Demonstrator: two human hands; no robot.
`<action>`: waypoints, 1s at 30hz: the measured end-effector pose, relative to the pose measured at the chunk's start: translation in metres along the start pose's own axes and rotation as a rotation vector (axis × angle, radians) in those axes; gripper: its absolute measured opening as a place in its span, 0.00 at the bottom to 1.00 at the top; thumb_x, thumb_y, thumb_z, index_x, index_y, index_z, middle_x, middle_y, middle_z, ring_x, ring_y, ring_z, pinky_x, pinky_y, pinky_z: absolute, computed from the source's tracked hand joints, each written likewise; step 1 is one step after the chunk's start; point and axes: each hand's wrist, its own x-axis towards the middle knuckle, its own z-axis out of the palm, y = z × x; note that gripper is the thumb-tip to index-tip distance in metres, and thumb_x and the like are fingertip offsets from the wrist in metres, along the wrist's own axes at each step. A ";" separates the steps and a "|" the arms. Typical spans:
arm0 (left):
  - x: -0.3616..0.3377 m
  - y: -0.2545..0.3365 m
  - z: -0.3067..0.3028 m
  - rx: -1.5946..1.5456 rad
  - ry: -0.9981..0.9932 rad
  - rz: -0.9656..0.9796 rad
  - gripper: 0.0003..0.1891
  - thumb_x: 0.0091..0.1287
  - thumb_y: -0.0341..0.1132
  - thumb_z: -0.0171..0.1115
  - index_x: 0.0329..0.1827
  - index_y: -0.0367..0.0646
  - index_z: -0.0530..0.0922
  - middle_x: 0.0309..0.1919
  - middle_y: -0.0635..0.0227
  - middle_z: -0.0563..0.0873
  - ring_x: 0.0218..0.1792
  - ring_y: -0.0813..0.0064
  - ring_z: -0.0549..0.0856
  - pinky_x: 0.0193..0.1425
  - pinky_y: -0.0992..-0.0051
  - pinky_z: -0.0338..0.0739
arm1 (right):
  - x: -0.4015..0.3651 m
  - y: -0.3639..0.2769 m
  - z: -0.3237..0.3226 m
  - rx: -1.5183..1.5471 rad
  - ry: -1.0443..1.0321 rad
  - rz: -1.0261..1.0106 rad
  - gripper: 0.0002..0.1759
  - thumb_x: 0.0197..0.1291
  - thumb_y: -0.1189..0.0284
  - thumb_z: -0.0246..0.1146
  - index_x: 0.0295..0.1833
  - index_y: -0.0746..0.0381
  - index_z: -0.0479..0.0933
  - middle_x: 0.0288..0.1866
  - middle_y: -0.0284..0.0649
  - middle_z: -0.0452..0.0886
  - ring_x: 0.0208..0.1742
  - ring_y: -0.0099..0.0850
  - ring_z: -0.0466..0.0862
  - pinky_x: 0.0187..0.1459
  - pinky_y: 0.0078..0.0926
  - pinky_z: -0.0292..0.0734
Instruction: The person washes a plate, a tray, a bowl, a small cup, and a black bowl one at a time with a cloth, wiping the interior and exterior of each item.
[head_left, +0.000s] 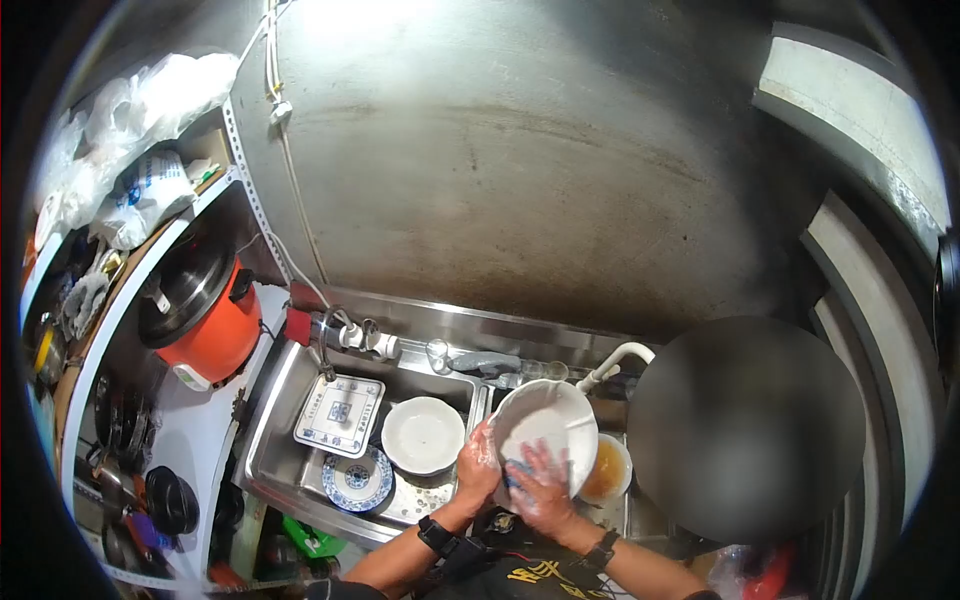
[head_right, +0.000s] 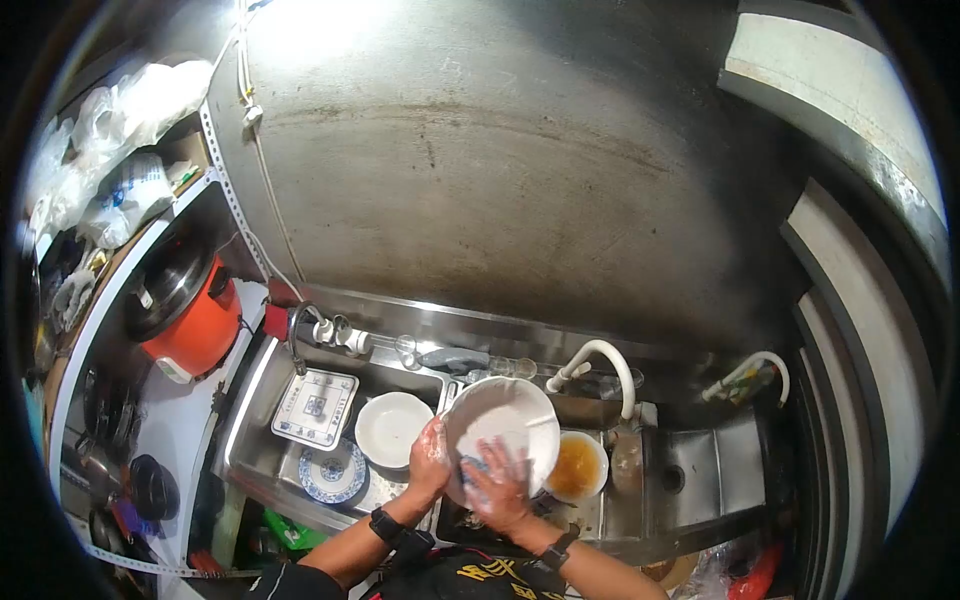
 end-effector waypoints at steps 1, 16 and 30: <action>0.003 0.001 -0.006 0.042 0.003 0.032 0.20 0.80 0.41 0.45 0.63 0.36 0.77 0.46 0.47 0.87 0.48 0.54 0.87 0.54 0.65 0.79 | -0.005 0.018 0.001 -0.126 -0.017 0.076 0.28 0.57 0.69 0.67 0.65 0.53 0.77 0.77 0.54 0.63 0.81 0.54 0.55 0.74 0.72 0.37; -0.008 -0.021 0.007 -0.800 -0.074 -0.552 0.21 0.80 0.46 0.48 0.53 0.34 0.78 0.36 0.69 0.83 0.36 0.79 0.80 0.41 0.73 0.77 | 0.018 -0.027 0.006 0.475 0.029 0.091 0.19 0.60 0.78 0.65 0.58 0.67 0.78 0.62 0.52 0.80 0.66 0.48 0.78 0.65 0.39 0.74; -0.010 -0.024 0.026 -0.567 0.074 -0.430 0.23 0.80 0.41 0.50 0.65 0.28 0.70 0.49 0.58 0.84 0.48 0.74 0.81 0.53 0.73 0.78 | -0.028 0.094 -0.030 1.611 0.751 0.763 0.19 0.62 0.79 0.58 0.60 0.68 0.74 0.51 0.40 0.82 0.53 0.35 0.82 0.57 0.36 0.77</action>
